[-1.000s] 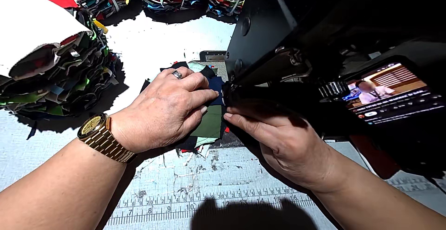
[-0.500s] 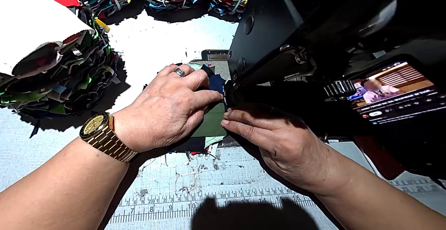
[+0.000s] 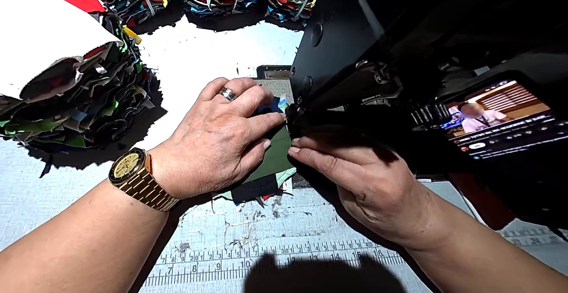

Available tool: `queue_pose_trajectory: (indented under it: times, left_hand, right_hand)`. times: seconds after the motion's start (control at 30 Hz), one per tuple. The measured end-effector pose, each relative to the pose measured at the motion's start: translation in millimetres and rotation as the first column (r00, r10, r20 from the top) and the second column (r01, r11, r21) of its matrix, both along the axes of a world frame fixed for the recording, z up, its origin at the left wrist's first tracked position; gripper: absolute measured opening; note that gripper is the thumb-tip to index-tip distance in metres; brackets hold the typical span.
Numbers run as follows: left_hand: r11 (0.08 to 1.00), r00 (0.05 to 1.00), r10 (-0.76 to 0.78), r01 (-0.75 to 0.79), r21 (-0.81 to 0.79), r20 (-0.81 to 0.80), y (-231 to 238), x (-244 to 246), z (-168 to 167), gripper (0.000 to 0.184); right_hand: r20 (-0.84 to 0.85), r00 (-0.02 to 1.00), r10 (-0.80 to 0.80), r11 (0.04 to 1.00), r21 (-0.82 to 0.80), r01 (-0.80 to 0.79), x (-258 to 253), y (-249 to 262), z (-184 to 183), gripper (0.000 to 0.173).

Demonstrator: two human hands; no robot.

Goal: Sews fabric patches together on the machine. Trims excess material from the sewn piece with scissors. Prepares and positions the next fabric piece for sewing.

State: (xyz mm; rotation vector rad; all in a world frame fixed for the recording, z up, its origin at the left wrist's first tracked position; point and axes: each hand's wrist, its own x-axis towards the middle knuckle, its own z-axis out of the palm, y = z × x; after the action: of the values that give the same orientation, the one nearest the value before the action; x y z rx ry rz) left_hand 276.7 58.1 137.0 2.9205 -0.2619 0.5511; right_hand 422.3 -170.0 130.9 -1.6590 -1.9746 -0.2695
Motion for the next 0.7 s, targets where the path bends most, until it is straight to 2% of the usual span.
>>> queue_pose_trajectory:
  times: [0.13,0.2,0.53,0.7]
  left_hand:
    - [0.991,0.993,-0.116,0.115,-0.069,-0.015,3.8,2.5,-3.3,0.042]
    - [0.988,0.991,-0.128,0.124,-0.096,-0.028,5.9,2.4,-3.7,0.041]
    - [0.997,0.996,-0.033,0.027,-0.075,-0.083,2.8,0.4,1.3,0.043]
    - [0.997,0.996,-0.011,0.005,-0.078,-0.087,0.7,0.0,-0.4,0.044]
  right_hand:
    - [-0.012,0.999,0.035,0.998,-0.050,-0.035,-1.2,0.6,-4.1,0.034]
    - [-0.012,0.999,0.034,0.998,-0.061,-0.035,-0.6,1.0,-3.6,0.034]
    - [0.014,0.999,-0.040,0.999,-0.005,0.040,6.2,0.4,-1.5,0.027]
    - [-0.002,1.000,0.010,1.000,-0.020,-0.010,-2.9,-0.2,-3.0,0.033]
